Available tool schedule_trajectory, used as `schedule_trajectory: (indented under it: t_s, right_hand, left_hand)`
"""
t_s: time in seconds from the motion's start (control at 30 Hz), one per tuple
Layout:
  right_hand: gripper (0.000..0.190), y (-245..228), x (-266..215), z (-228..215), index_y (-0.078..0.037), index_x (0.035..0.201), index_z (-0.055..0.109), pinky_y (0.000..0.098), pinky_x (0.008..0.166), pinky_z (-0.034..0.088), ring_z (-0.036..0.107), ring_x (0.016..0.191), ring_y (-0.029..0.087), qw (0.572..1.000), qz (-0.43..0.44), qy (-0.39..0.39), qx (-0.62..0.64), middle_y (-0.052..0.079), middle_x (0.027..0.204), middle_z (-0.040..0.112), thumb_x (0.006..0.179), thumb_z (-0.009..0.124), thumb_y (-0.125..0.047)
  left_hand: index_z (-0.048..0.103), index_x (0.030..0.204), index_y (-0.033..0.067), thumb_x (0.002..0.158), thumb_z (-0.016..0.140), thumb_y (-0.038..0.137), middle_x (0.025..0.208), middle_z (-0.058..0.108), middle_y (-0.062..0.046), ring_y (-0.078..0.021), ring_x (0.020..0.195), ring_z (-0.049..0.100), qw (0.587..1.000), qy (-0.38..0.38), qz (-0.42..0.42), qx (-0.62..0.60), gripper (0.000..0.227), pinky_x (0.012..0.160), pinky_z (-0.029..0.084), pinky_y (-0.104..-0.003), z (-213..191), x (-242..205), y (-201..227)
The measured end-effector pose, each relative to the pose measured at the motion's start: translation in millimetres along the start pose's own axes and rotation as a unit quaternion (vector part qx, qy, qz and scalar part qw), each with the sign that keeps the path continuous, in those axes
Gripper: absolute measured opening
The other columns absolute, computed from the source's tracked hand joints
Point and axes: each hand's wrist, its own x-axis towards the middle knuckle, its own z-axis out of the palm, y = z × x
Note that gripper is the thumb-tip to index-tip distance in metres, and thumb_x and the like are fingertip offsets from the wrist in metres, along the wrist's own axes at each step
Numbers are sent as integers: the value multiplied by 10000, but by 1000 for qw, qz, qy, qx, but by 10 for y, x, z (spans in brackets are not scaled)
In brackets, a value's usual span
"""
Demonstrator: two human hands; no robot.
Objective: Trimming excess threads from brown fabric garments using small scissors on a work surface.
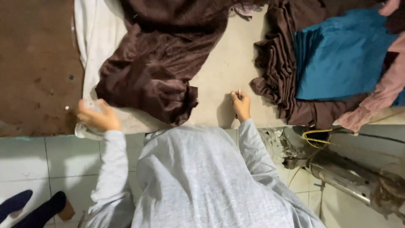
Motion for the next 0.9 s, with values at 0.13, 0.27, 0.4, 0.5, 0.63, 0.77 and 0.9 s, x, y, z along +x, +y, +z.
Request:
schedule_trajectory:
  t_s: [0.13, 0.27, 0.4, 0.5, 0.63, 0.77, 0.9]
  right_hand:
    - [187, 122, -163, 154, -59, 976, 765, 329, 577, 512, 649, 632, 189, 1000, 5, -4, -24, 103, 694, 680, 951, 702, -233]
    - [154, -12, -352, 492, -120, 1013, 786, 388, 711, 550, 701, 787, 246, 994, -43, -69, -70, 125, 798, 725, 936, 722, -237]
    - [255, -347, -446, 799, -117, 1120, 754, 349, 757, 571, 712, 806, 235, 992, -64, -87, -60, 142, 861, 742, 932, 781, -287]
    - [732, -585, -484, 976, -102, 1346, 609, 512, 938, 559, 709, 1078, 402, 973, -85, -161, -141, 222, 1068, 730, 798, 890, -497]
    - [361, -74, -175, 1075, -52, 1065, 734, 507, 907, 553, 712, 1060, 411, 955, -113, -214, -170, 196, 1001, 758, 824, 852, -295]
    - [335, -453, -526, 587, -54, 1030, 772, 515, 940, 535, 698, 1087, 426, 948, -63, -218, -224, 202, 1029, 764, 816, 816, -307]
    - [529, -487, -568, 300, 48, 1115, 743, 485, 778, 586, 741, 860, 414, 942, -119, -141, -281, 231, 940, 745, 780, 883, -337]
  left_hand:
    - [567, 1307, 65, 996, 734, 344, 1196, 579, -145, -360, 1121, 544, 970, -67, 189, -138, 450, 1004, 391, -458, 47, -541, 416]
    - [561, 1275, 51, 752, 899, 494, 1179, 567, -155, -368, 1128, 542, 929, -157, 288, -171, 765, 994, 379, -499, 106, -893, 977]
    - [544, 1379, 157, 776, 856, 383, 1328, 506, -128, -394, 1274, 462, 897, -254, 357, -48, 715, 982, 393, -582, 168, -870, 1417]
    - [309, 1613, 256, 885, 767, 277, 1633, 297, -157, -410, 1509, 222, 820, -394, 409, 73, 861, 1173, 239, -596, 401, -710, 1529]
    - [658, 1182, 181, 628, 832, 183, 1076, 594, -79, -317, 1154, 529, 839, -273, 470, 32, 580, 1051, 340, -528, 841, -453, 1301]
    - [656, 903, 49, 673, 845, -38, 1117, 705, -88, -337, 1178, 631, 855, -234, 369, -280, 310, 1050, 452, -460, -14, 101, 1691]
    - [663, 1024, 159, 879, 808, 151, 836, 712, -40, -241, 807, 718, 893, -312, 176, -271, 205, 689, 553, -339, -545, 295, 1791]
